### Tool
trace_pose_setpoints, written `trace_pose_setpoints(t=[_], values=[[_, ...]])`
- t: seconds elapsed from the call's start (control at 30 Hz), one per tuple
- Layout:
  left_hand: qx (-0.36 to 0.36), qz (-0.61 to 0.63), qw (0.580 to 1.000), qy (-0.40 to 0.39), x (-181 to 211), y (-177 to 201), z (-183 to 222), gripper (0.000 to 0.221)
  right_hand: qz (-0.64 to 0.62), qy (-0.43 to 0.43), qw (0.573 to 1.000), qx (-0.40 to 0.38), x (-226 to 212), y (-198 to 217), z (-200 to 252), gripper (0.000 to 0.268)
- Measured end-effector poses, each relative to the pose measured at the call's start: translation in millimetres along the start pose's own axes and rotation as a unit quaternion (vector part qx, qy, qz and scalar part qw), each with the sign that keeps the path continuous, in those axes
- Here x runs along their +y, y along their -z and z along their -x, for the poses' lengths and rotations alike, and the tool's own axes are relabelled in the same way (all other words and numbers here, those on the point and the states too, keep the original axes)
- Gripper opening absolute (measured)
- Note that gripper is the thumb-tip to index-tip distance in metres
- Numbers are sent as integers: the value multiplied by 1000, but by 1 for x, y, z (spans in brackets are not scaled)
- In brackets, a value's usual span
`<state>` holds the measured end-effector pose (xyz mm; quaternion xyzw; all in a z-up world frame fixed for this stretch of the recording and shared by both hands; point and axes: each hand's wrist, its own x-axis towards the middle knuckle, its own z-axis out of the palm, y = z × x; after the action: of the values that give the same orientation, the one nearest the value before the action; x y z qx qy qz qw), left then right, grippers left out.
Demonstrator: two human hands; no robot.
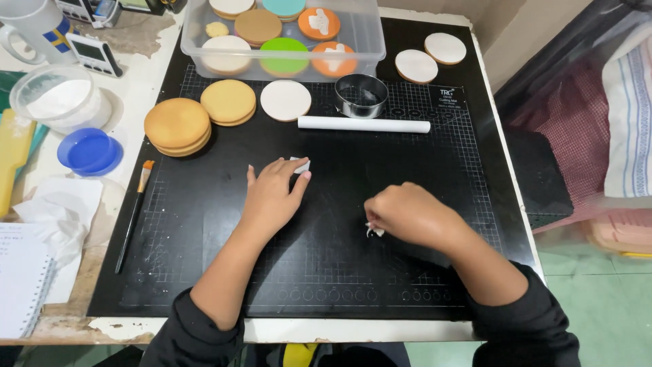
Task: Decorating a round cookie by applying a liquid adhesive with a brush and then placing and smoothing a white fondant circle on top.
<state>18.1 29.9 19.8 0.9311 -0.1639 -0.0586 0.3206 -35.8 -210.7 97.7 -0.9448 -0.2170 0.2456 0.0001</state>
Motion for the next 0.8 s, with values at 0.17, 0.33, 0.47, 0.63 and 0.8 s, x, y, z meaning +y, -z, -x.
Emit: trace_pose_setpoints(t=[0.17,0.33,0.47,0.63,0.8], values=[[-26,177,984,-6,11,12,5,39,-109,16,994,-5,2,-3,-17,12],[-135,398,907,-8,32,16,18,57,-297,61,909,286,-5,-7,-16,8],[-208,533,820,18,30,-11,16,73,-180,132,868,444,-4,-39,-42,9],[-134,579,804,2,4,-39,-1,50,-117,115,890,425,-8,-20,-27,13],[7,462,886,27,-7,-21,-7,33,-9,-38,999,-29,0,6,5,14]])
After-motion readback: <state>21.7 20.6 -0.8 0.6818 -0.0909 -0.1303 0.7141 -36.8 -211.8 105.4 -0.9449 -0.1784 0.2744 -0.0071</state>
